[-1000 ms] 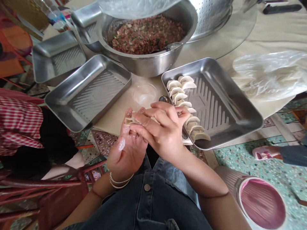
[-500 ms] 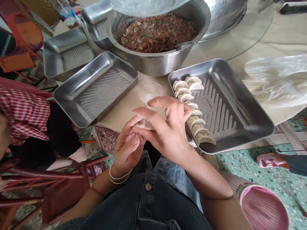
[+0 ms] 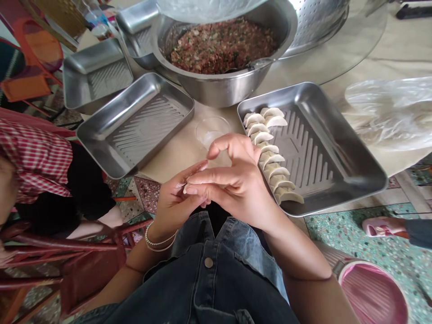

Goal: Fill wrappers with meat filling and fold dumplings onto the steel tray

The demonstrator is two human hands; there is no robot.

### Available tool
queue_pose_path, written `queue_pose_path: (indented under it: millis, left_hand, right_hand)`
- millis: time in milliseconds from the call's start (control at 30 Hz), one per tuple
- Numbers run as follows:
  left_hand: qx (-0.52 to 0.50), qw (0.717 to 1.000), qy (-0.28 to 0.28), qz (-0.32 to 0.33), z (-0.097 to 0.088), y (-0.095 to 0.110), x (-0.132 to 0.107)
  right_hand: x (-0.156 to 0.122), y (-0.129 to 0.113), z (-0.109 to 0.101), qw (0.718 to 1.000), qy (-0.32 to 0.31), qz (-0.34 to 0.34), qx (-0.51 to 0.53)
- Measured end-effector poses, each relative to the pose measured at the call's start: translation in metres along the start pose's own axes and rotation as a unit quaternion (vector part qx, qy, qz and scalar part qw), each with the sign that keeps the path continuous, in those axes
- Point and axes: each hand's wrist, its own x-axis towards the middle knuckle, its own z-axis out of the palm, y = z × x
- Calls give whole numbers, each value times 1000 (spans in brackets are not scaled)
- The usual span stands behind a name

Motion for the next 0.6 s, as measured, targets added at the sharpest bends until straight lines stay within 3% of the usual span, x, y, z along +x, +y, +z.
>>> queue_pose_path:
  millis: [167, 333, 433, 500, 600]
  left_hand:
    - [77, 996, 15, 37, 1, 2, 2]
    - [118, 990, 52, 58, 6, 1, 8]
    - [37, 992, 83, 91, 7, -2, 11]
    - [-5, 988, 105, 113, 6, -2, 12]
    - [-43, 981, 131, 139, 8, 2, 13]
  right_hand:
    - [3, -8, 0, 993, -50, -47, -91]
    - [2, -8, 3, 991, -39, -59, -110]
    - [-7, -8, 7, 997, -3, -16, -75]
    - [-18, -9, 15, 998, 29, 48, -12]
    - [-35, -12, 34, 983, 6, 138, 123]
